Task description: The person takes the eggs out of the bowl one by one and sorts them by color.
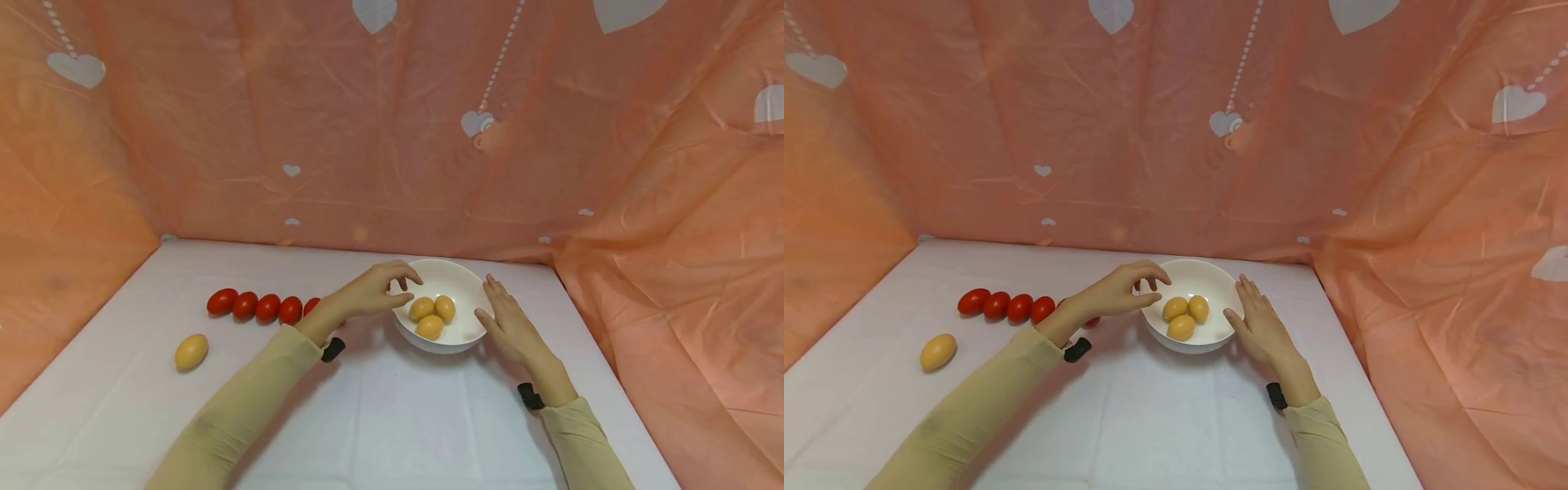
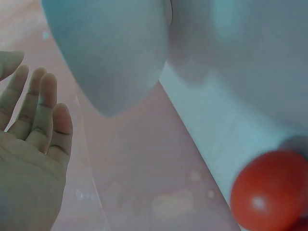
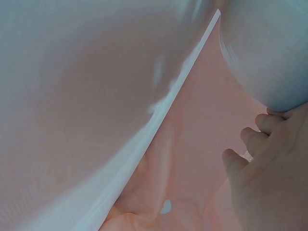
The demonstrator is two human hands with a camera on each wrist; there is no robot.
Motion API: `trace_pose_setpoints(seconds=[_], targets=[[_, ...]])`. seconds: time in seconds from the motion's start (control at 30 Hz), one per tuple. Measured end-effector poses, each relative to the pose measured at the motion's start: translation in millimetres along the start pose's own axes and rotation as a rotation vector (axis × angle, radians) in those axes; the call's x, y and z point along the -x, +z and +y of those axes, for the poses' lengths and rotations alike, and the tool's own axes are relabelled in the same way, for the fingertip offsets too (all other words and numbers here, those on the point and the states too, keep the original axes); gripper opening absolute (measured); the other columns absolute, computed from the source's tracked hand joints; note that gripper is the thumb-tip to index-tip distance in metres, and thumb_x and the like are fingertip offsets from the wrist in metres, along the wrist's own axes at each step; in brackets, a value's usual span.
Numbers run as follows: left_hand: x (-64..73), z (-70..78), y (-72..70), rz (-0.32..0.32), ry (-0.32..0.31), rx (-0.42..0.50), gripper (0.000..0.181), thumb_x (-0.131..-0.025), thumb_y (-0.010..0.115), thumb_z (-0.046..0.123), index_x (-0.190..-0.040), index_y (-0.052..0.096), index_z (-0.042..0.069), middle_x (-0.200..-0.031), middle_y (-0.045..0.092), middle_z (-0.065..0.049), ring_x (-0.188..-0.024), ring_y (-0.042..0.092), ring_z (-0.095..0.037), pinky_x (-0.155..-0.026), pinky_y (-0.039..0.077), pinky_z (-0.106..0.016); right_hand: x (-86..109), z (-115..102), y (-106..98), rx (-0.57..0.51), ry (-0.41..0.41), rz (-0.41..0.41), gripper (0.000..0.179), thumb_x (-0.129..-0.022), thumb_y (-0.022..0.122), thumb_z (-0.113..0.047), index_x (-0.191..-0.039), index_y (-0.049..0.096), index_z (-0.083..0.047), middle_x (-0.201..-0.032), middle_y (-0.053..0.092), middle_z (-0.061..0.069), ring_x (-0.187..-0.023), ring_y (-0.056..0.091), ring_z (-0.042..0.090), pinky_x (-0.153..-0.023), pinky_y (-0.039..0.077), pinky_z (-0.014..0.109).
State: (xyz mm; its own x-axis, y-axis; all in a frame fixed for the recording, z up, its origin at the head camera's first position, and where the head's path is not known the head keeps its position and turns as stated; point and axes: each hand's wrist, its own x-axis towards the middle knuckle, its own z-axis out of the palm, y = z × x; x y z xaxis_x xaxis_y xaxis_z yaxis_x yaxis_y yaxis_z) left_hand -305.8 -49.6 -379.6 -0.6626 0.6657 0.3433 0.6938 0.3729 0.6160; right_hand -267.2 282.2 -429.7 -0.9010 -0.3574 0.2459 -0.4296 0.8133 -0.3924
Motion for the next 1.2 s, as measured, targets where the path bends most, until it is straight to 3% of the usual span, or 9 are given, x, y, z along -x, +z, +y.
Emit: trace_pose_setpoints(seconds=[0.2, 0.4, 0.53, 0.8, 1.2], targets=[[-25.3, 0.9, 13.5, -0.129, -0.02, -0.047, 0.033, -0.096, 0.072, 0.008, -0.129, 0.068, 0.003, -0.129, 0.067, -0.008, -0.108, 0.064, -0.021, -0.096, 0.054, -0.045, -0.6, 1, 0, 0.006, -0.004, 0.004, 0.069, -0.111, 0.044, -0.038, -0.161, 0.025, 0.006, -0.171, 0.017, 0.021, -0.156, 0.017, 0.046, -0.123, 0.016, 0.064], [-46.4, 3.1, 27.6, -0.205, -0.063, -0.167, 0.031, -0.098, 0.07, 0.015, -0.128, 0.069, 0.009, -0.128, 0.066, -0.004, -0.111, 0.064, -0.022, -0.094, 0.051, -0.032, -0.8, 1, 0, 0.008, 0.001, 0.001, 0.069, -0.111, 0.044, -0.037, -0.161, 0.024, 0.006, -0.171, 0.018, 0.021, -0.157, 0.015, 0.044, -0.124, 0.015, 0.063], [-58.5, 4.5, 37.9, -0.243, -0.094, -0.252, 0.033, -0.098, 0.071, 0.024, -0.128, 0.07, 0.011, -0.128, 0.066, -0.003, -0.113, 0.063, -0.02, -0.096, 0.051, -0.03, -1.5, 1, 0, 0.01, 0.0, 0.0, 0.069, -0.111, 0.043, -0.038, -0.161, 0.024, 0.006, -0.171, 0.017, 0.021, -0.157, 0.015, 0.043, -0.124, 0.016, 0.063], [-72.0, 5.0, 55.2, -0.264, -0.178, -0.395, 0.041, -0.095, 0.074, 0.037, -0.13, 0.07, 0.016, -0.129, 0.063, 0.0, -0.115, 0.059, -0.017, -0.101, 0.048, -0.033, -1.6, 2, 2, 0.004, -0.003, 0.005, 0.069, -0.111, 0.043, -0.038, -0.161, 0.025, 0.005, -0.171, 0.018, 0.019, -0.157, 0.016, 0.043, -0.123, 0.016, 0.063], [-77.3, 4.9, 70.7, -0.269, -0.274, -0.383, 0.048, -0.093, 0.076, 0.046, -0.13, 0.071, 0.017, -0.121, 0.062, 0.002, -0.101, 0.058, -0.014, -0.092, 0.048, -0.033, -1.9, 2, 0, 0.009, 0.007, -0.015, 0.07, -0.111, 0.043, -0.039, -0.162, 0.023, 0.004, -0.172, 0.015, 0.019, -0.158, 0.013, 0.041, -0.124, 0.015, 0.064]])
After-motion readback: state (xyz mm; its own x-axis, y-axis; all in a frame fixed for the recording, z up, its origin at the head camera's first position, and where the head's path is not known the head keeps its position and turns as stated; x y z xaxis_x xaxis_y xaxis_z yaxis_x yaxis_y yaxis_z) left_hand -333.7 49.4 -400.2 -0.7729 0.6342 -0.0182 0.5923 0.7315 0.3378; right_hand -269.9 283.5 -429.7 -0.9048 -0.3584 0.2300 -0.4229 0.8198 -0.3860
